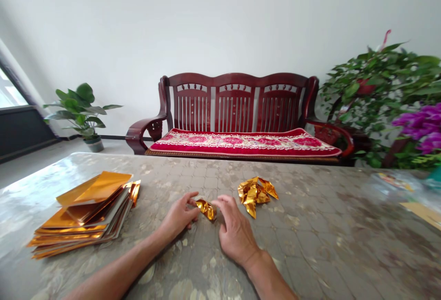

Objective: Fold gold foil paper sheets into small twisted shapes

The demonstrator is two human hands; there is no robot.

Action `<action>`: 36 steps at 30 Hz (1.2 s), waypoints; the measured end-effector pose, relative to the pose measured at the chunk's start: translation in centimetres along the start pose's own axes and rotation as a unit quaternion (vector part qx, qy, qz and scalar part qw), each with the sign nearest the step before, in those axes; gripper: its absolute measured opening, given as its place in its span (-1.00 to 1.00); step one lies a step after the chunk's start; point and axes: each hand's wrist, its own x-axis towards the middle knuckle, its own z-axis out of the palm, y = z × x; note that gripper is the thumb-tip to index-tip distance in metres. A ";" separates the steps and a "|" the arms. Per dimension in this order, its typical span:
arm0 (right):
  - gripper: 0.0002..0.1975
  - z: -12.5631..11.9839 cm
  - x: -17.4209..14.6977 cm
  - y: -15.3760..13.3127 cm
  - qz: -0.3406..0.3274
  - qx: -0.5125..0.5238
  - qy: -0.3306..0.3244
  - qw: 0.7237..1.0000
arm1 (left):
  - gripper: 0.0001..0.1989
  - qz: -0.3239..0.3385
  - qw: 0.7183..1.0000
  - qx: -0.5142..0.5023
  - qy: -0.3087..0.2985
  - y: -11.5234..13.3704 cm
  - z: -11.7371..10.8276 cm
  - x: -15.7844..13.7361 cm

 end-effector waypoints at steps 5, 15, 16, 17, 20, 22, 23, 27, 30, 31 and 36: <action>-0.43 -0.1 0.4 -0.2 -0.025 -0.046 -0.025 0.998 | -0.46 -0.007 1.000 -0.024 -0.007 -0.2 0.2 0.4; -0.81 0.5 0.9 1.4 0.035 0.054 0.067 0.996 | -0.46 -0.008 0.998 -0.062 -0.007 0.2 0.2 0.1; -0.82 0.5 1.0 1.6 0.052 0.071 0.085 0.993 | -0.47 -0.007 0.998 -0.062 -0.006 0.1 0.2 0.1; -0.83 0.6 1.0 1.8 0.071 0.090 0.099 0.988 | -0.48 -0.004 0.998 -0.059 -0.005 0.1 0.2 0.1; -0.87 0.5 1.1 2.2 0.135 0.156 0.122 0.971 | -0.51 0.022 0.999 -0.037 0.001 -0.2 0.4 -0.1; -0.86 0.4 1.2 2.2 0.173 0.197 0.131 0.956 | -0.54 0.044 0.999 -0.028 0.006 -0.4 0.6 -0.3; -0.85 0.4 1.2 2.1 0.187 0.214 0.135 0.949 | -0.55 0.053 0.998 -0.029 0.008 -0.4 0.7 -0.5; -0.78 0.5 1.3 1.6 0.223 0.276 0.126 0.926 | -0.56 0.085 0.995 -0.052 0.015 -0.3 0.8 -0.8; -0.74 0.9 1.1 1.2 0.242 0.310 0.105 0.913 | -0.53 0.113 0.990 -0.082 0.003 -0.1 0.7 -1.0; -0.74 1.1 1.0 1.1 0.244 0.314 0.102 0.912 | -0.52 0.121 0.988 -0.097 -0.004 0.0 0.7 -1.1; -0.79 1.4 0.9 0.7 0.227 0.295 0.073 0.925 | -0.44 0.139 0.973 -0.173 -0.067 0.8 0.7 -1.2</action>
